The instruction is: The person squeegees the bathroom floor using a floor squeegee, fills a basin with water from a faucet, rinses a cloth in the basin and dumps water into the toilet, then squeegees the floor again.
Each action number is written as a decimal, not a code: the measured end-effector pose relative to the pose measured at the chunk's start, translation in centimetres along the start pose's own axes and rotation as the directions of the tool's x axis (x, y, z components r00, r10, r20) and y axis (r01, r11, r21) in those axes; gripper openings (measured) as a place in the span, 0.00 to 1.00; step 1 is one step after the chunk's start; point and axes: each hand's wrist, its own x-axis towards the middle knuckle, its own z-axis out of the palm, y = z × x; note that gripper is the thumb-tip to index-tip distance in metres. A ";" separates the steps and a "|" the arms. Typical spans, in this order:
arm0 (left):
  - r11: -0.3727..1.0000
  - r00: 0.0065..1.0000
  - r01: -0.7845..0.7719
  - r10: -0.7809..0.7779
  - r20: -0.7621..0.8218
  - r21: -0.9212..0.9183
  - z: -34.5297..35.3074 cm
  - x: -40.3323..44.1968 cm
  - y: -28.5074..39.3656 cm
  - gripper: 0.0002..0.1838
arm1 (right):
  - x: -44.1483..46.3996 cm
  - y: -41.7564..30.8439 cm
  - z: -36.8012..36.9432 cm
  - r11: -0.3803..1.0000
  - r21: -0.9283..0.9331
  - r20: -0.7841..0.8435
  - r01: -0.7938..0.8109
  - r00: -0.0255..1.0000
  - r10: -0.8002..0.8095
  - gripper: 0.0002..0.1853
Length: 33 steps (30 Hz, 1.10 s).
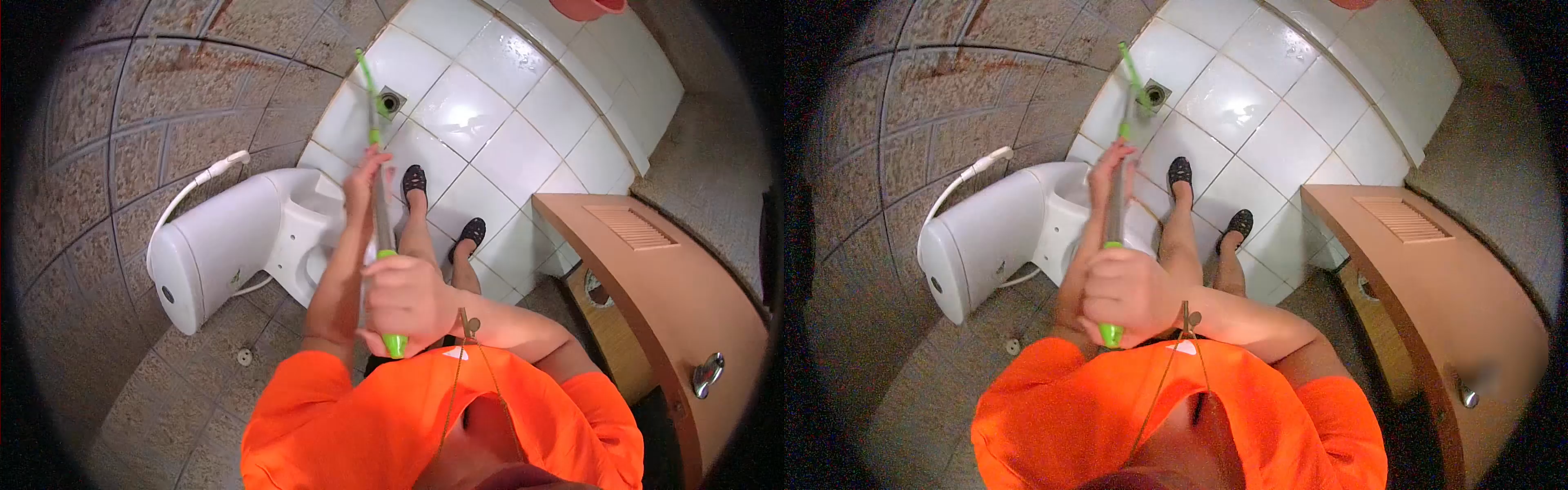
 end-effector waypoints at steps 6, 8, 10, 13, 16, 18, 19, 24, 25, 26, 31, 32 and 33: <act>0.947 0.994 0.019 -0.051 0.093 0.321 -4.6 2.9 -6.8 0.12 | -2.3 5.1 -0.2 0.937 0.000 -0.073 -0.348 0.935 0.347 0.05; 0.890 0.997 -0.040 0.002 0.083 0.454 -2.8 3.4 -9.2 0.14 | -4.5 7.5 -0.5 0.904 0.000 -0.074 -0.427 0.902 0.426 0.04; 0.866 0.994 -0.077 0.031 0.100 0.495 0.3 4.4 -10.3 0.14 | -7.0 8.8 -1.7 0.870 -0.011 -0.173 -0.493 0.858 0.484 0.04; 0.838 0.992 -0.017 -0.052 0.111 0.545 5.5 3.6 -7.6 0.13 | -9.8 7.8 -6.1 0.807 0.000 -0.241 -0.591 0.783 0.573 0.05; 0.790 0.959 -0.274 0.263 0.101 0.548 9.1 2.4 -6.4 0.12 | -11.0 5.3 -8.9 0.814 0.046 -0.270 -0.579 0.778 0.568 0.06; 0.829 0.982 -0.187 0.165 0.089 0.528 10.9 1.7 -5.9 0.11 | -11.7 3.9 -9.9 0.798 0.027 -0.266 -0.602 0.765 0.586 0.06; 0.857 0.995 -0.095 0.064 0.079 0.506 11.6 1.3 -5.6 0.11 | -11.9 3.2 -10.2 0.799 0.027 -0.269 -0.600 0.766 0.584 0.06; 0.890 0.976 -0.004 -0.095 0.194 0.456 12.9 -0.4 -2.8 0.11 | -12.5 0.5 -10.6 0.782 0.072 -0.380 -0.620 0.707 0.596 0.10; 0.892 0.981 -0.054 -0.036 0.190 0.449 13.2 -0.8 -2.7 0.11 | -12.8 0.0 -10.6 0.782 0.073 -0.384 -0.618 0.706 0.594 0.10; 0.892 0.982 -0.104 0.023 0.186 0.441 13.4 -1.2 -2.5 0.11 | -13.0 -0.4 -10.6 0.770 0.076 -0.395 -0.633 0.690 0.606 0.10; 0.825 0.949 -0.178 0.001 0.314 0.536 12.5 -1.7 -0.9 0.09 | -12.6 -1.9 -10.6 0.772 0.082 -0.423 -0.630 0.680 0.599 0.09; 0.792 0.926 -0.201 -0.037 0.375 0.576 12.1 -1.3 0.0 0.09 | -11.8 -2.1 -10.7 0.810 0.035 -0.409 -0.586 0.731 0.546 0.08; 0.790 0.926 -0.206 -0.033 0.376 0.577 11.7 -0.2 1.0 0.09 | -10.9 -2.0 -10.8 0.843 -0.009 -0.393 -0.538 0.777 0.491 0.08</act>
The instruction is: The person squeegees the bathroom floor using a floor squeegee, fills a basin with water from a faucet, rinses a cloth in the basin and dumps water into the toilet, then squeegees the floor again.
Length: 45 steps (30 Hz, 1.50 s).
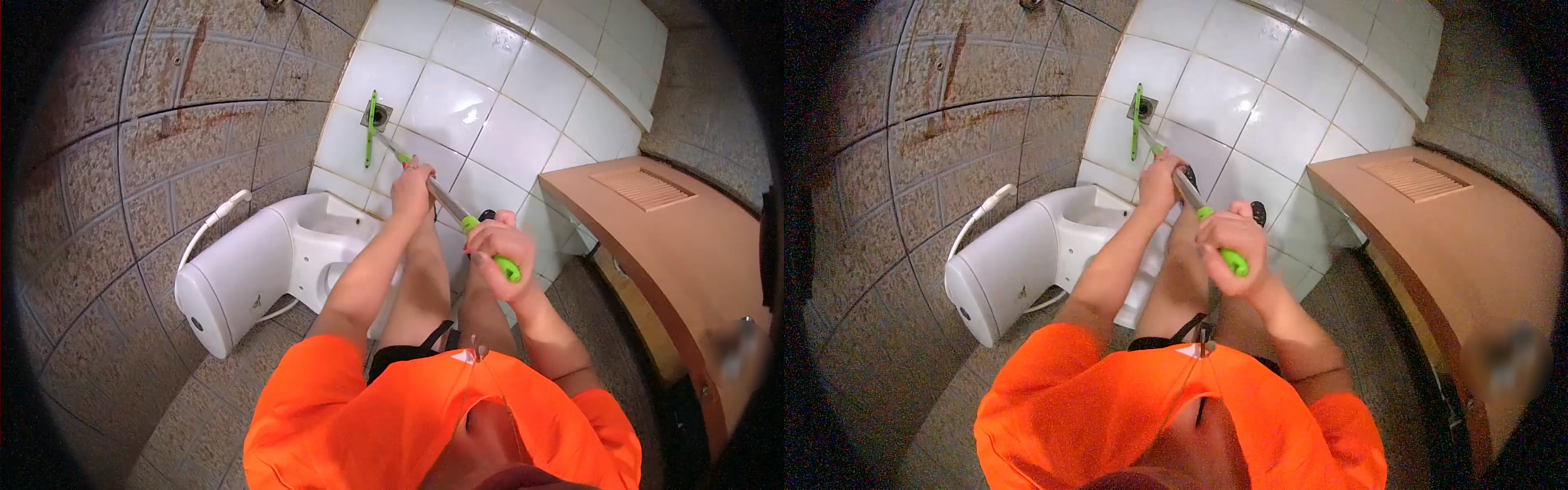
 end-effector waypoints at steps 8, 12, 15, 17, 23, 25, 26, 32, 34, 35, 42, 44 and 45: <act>0.924 0.940 -0.333 0.340 -0.007 0.187 -8.3 17.5 -4.8 0.11 | 12.6 6.8 3.9 0.961 -0.118 0.050 0.250 0.968 -0.245 0.03; 0.886 0.931 -0.356 0.364 0.030 0.297 -6.4 20.6 -7.3 0.09 | 12.4 10.2 5.9 0.977 -0.146 -0.123 0.157 0.977 -0.175 0.03; 0.892 0.947 -0.309 0.259 0.188 0.329 -3.9 18.2 -6.7 0.09 | 6.9 11.1 7.5 0.999 -0.009 -0.343 -0.045 0.938 0.039 0.04; 0.888 0.935 -0.354 0.333 0.120 0.294 -1.2 14.4 -7.2 0.10 | 2.9 9.2 7.6 0.993 -0.022 -0.378 -0.115 0.920 0.098 0.05; 0.943 0.956 -0.251 0.206 0.211 0.216 2.7 4.6 -4.5 0.11 | -6.3 6.0 6.4 0.964 0.231 -0.431 -0.130 0.875 0.221 0.05; 0.958 0.956 -0.201 0.146 0.255 0.205 3.2 2.6 -3.3 0.12 | -7.8 5.0 5.6 0.966 0.176 -0.399 -0.189 0.884 0.245 0.09; 0.957 0.957 -0.202 0.149 0.248 0.206 3.8 1.7 -2.9 0.12 | -8.6 4.4 5.2 0.968 0.174 -0.398 -0.182 0.886 0.238 0.09; 0.908 0.939 -0.340 0.314 0.140 0.245 6.0 -1.0 -2.0 0.11 | -11.9 4.6 2.8 0.985 0.108 -0.350 -0.138 0.922 0.167 0.07; 0.940 0.981 -0.178 0.145 0.132 0.292 4.8 -1.3 1.9 0.10 | -11.0 4.4 0.7 0.989 0.128 -0.399 -0.069 0.910 0.115 0.05; 0.972 0.986 -0.119 0.091 0.142 0.202 5.3 -1.8 3.8 0.08 | -10.8 3.4 -0.9 0.977 0.212 -0.488 -0.015 0.865 0.119 0.05; 0.980 0.970 -0.181 0.165 0.177 0.084 13.9 -13.9 15.9 0.07 | -22.6 -4.6 -11.8 0.955 0.277 -0.480 -0.107 0.846 0.234 0.13; 0.967 0.963 -0.216 0.189 0.190 0.132 15.5 -15.4 15.7 0.07 | -25.5 -4.7 -11.8 0.946 0.261 -0.496 -0.194 0.813 0.304 0.12; 0.951 0.955 -0.252 0.214 0.205 0.182 16.4 -15.8 15.2 0.07 | -26.3 -4.3 -11.5 0.928 0.248 -0.515 -0.279 0.773 0.370 0.10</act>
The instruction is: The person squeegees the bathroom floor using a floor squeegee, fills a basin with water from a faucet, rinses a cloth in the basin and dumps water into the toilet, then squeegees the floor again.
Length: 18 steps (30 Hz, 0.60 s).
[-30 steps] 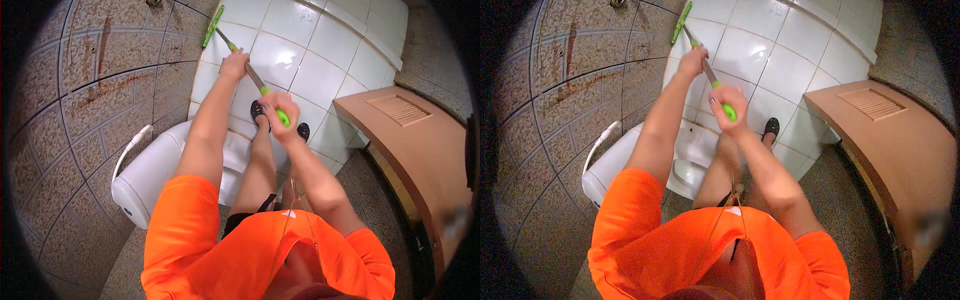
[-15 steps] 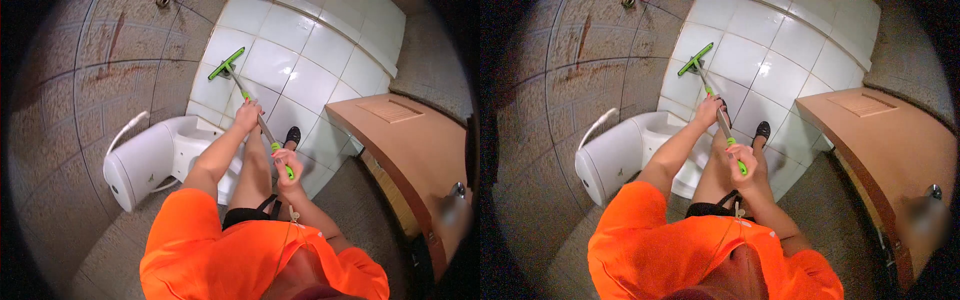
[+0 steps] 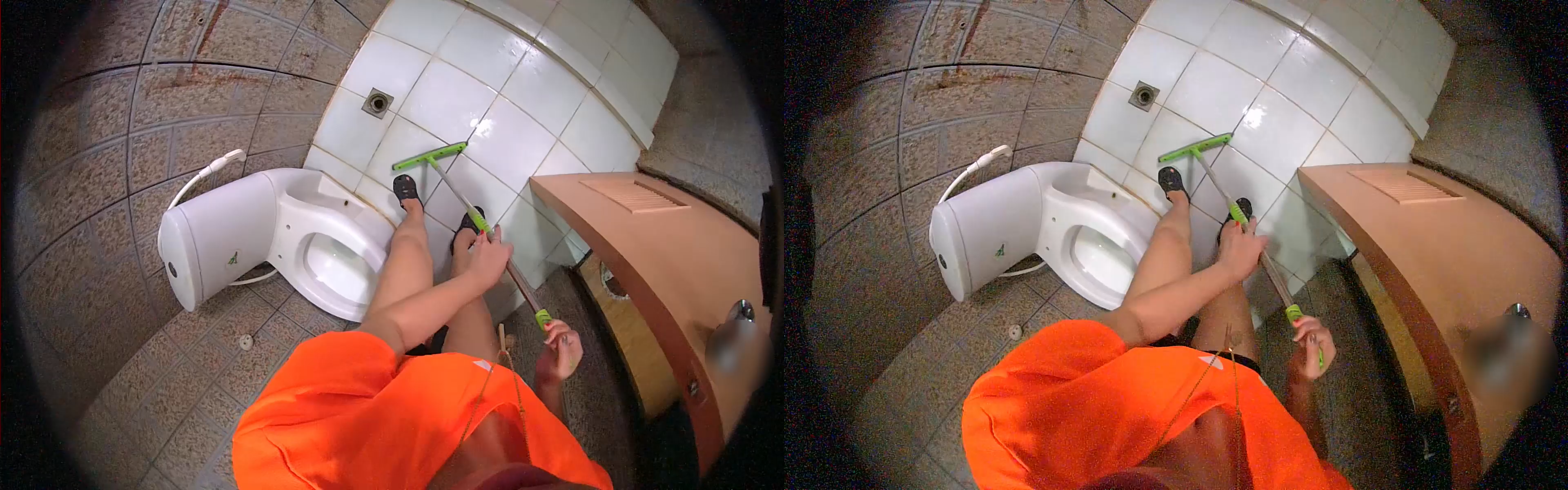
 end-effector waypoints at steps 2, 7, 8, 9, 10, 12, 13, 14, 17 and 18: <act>1.000 1.000 0.013 -0.012 -0.018 0.018 2.6 0.5 -2.6 0.08 | -0.4 2.4 1.6 0.983 -0.149 -0.030 0.105 0.993 -0.111 0.10; 0.996 0.997 0.069 -0.070 0.031 0.057 0.8 2.2 -10.6 0.12 | 0.3 7.8 7.2 0.999 -0.034 -0.052 0.022 0.998 -0.024 0.10; 0.989 0.998 0.031 -0.038 0.048 0.142 -0.1 2.7 -12.0 0.13 | 0.4 8.5 8.1 0.998 -0.026 -0.018 -0.054 0.998 0.054 0.09; 0.984 0.998 0.017 -0.026 0.049 0.180 -0.6 3.1 -13.2 0.14 | 0.7 8.7 9.3 0.998 -0.022 -0.020 -0.056 0.998 0.055 0.09; 0.980 0.999 0.012 -0.020 0.036 0.199 -1.1 3.5 -14.1 0.15 | 1.0 8.9 10.5 0.997 0.036 -0.035 -0.065 0.997 0.066 0.09; 0.977 1.000 0.017 -0.017 -0.002 0.214 -0.9 4.2 -15.9 0.14 | 1.7 9.3 12.1 0.992 0.095 -0.049 -0.078 0.995 0.083 0.08; 0.974 0.999 0.021 -0.012 -0.041 0.225 -0.8 4.5 -16.6 0.13 | 2.1 9.4 12.6 0.992 0.098 -0.032 -0.084 0.996 0.088 0.08; 0.975 0.999 0.021 -0.013 -0.040 0.223 -1.4 4.8 -17.1 0.13 | 2.4 9.6 12.8 0.991 0.101 -0.016 -0.088 0.996 0.090 0.08; 0.990 0.996 0.057 -0.066 0.067 0.131 -4.2 6.2 -15.3 0.08 | 4.5 9.5 11.7 1.000 0.021 0.081 -0.008 0.997 0.006 0.08; 0.991 0.978 0.060 -0.082 0.191 0.118 -5.8 7.0 -13.2 0.07 | 5.5 7.8 11.2 0.994 0.086 0.006 0.062 0.998 -0.063 0.08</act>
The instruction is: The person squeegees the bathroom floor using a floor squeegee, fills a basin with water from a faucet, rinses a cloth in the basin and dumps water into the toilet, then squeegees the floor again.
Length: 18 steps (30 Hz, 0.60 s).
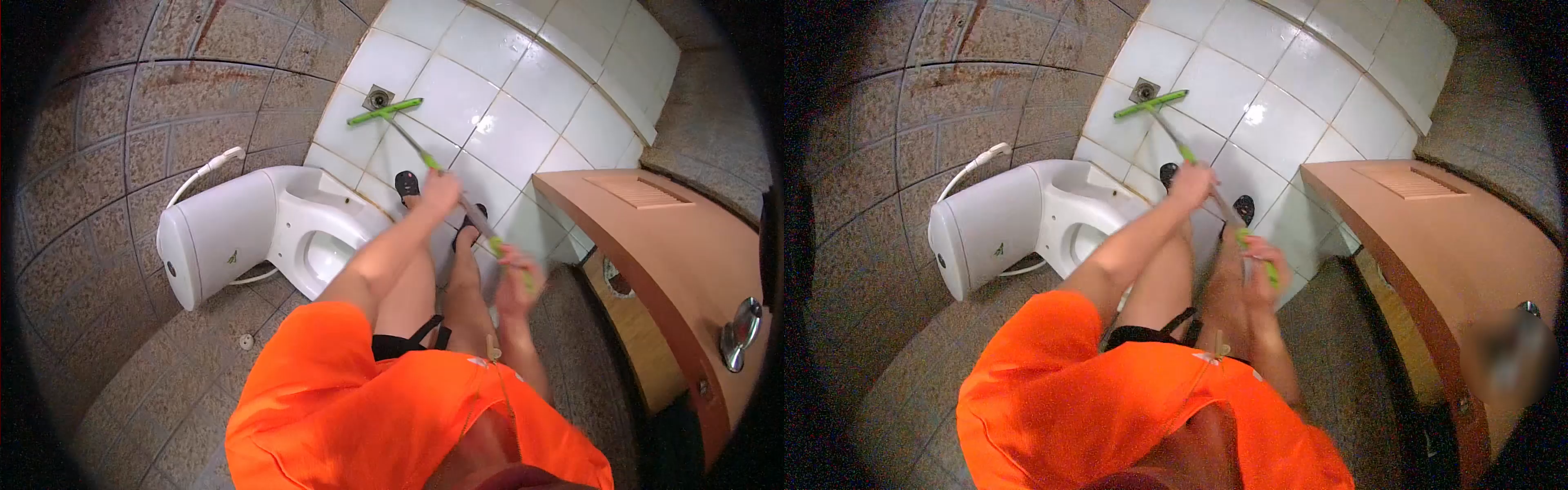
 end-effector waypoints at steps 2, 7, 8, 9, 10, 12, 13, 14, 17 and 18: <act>0.978 0.894 -0.181 0.119 -0.433 -0.104 1.6 1.0 5.3 0.08 | 2.2 -5.0 -1.9 0.984 0.120 -0.168 0.133 0.979 -0.112 0.09; 0.917 0.845 -0.245 0.042 -0.534 -0.315 -2.8 3.5 17.1 0.08 | 6.7 -10.0 -8.3 0.950 -0.023 -0.181 0.312 0.933 -0.311 0.09; 0.909 0.861 -0.224 0.016 -0.508 -0.352 -2.9 4.8 17.3 0.08 | 7.5 -9.9 -8.6 0.946 -0.063 -0.070 0.319 0.944 -0.323 0.08; 0.899 0.877 -0.201 -0.010 -0.480 -0.388 -3.1 5.7 17.0 0.08 | 8.3 -9.5 -8.7 0.945 -0.063 -0.062 0.320 0.944 -0.323 0.08; 0.903 0.863 -0.199 -0.023 -0.505 -0.381 -3.1 6.4 16.5 0.08 | 9.1 -8.9 -8.6 0.950 0.028 -0.028 0.309 0.951 -0.309 0.09; 0.903 0.846 -0.177 -0.064 -0.529 -0.391 -3.1 7.3 14.6 0.09 | 10.5 -7.7 -7.4 0.953 0.110 -0.023 0.281 0.960 -0.280 0.10; 0.904 0.827 -0.163 -0.093 -0.554 -0.395 -3.1 7.5 13.7 0.10 | 10.7 -7.4 -6.2 0.953 0.109 -0.024 0.281 0.960 -0.280 0.10; 0.904 0.827 -0.166 -0.090 -0.555 -0.394 -3.6 7.3 13.0 0.10 | 10.8 -7.2 -4.9 0.942 0.101 0.027 0.321 0.945 -0.325 0.09; 0.871 0.882 -0.096 -0.151 -0.447 -0.482 -5.1 5.6 10.7 0.11 | 10.7 -7.2 -2.2 0.926 0.108 0.092 0.362 0.924 -0.371 0.08; 0.867 0.879 -0.078 -0.174 -0.445 -0.493 -5.1 5.3 10.4 0.11 | 10.6 -7.3 -1.7 0.937 0.115 0.046 0.330 0.941 -0.337 0.08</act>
